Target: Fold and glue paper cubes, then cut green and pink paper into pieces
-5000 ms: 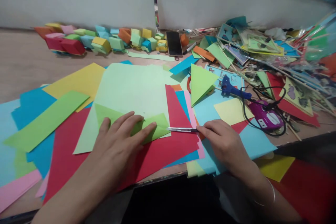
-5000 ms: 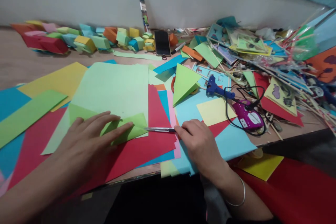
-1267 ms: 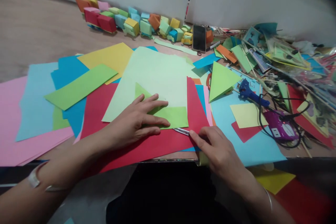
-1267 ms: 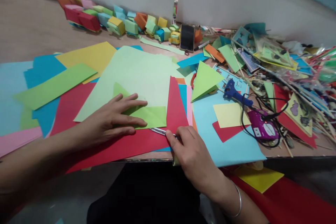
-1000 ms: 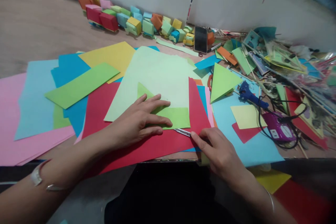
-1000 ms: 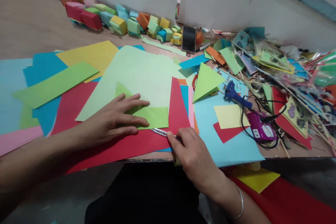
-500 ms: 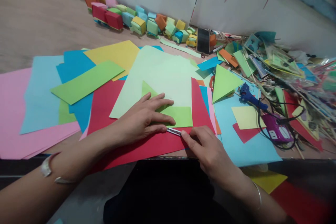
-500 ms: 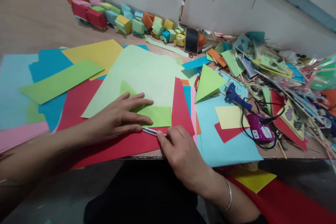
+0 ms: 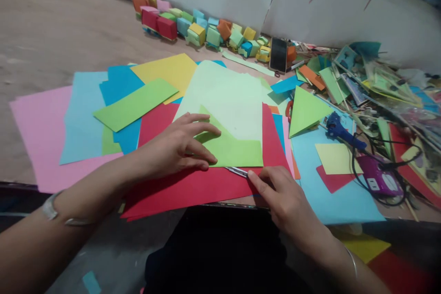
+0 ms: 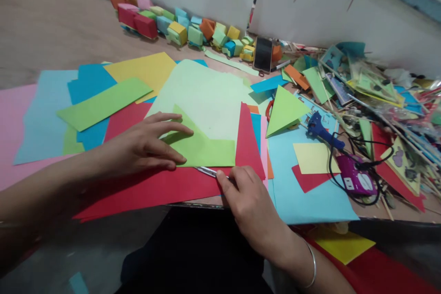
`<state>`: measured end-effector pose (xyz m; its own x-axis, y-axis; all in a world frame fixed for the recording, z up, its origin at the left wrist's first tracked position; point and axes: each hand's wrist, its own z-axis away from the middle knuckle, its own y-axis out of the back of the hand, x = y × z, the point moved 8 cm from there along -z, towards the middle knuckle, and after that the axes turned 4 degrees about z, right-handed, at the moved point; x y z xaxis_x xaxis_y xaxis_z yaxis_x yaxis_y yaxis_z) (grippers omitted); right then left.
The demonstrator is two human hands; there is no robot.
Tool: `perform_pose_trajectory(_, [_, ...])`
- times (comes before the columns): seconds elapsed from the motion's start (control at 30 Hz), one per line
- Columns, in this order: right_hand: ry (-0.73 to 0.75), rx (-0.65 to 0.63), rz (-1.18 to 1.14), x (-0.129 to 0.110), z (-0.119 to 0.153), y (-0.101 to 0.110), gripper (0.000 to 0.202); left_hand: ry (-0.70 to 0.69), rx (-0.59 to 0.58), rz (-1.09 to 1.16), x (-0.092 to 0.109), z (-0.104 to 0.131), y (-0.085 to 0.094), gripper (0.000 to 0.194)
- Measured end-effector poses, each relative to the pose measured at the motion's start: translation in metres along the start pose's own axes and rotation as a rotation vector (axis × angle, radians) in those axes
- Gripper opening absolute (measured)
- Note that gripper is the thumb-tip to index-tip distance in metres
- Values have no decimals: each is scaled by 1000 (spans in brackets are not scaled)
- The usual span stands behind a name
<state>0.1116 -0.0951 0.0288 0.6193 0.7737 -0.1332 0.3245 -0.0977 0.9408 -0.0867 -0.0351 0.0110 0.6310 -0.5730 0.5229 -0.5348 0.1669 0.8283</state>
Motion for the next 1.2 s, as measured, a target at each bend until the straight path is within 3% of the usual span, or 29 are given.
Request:
perform_pose_trajectory(0.23, [-17,-46,-32,4,4,-2,33,4,28,26,-8,-3,-6,6])
perform_pose_trajectory(0.63, [96,-25,-13,-27,-22,-4,30,54,-81,55,-9,-5,-7,8])
perform_pose_trajectory(0.97, [130,-69,-55,-45,-36,-13,26,49,-82,48,-6,-3,-7,8])
perform_pose_trajectory(1.1, [34,-13,-86,-23,-21,12,30,25,-84,-30,3,-4,-2,14])
perform_pose_trajectory(1.2, [-134,102,3,21,2,33,45,11,-108,-91,11,-9,0,49])
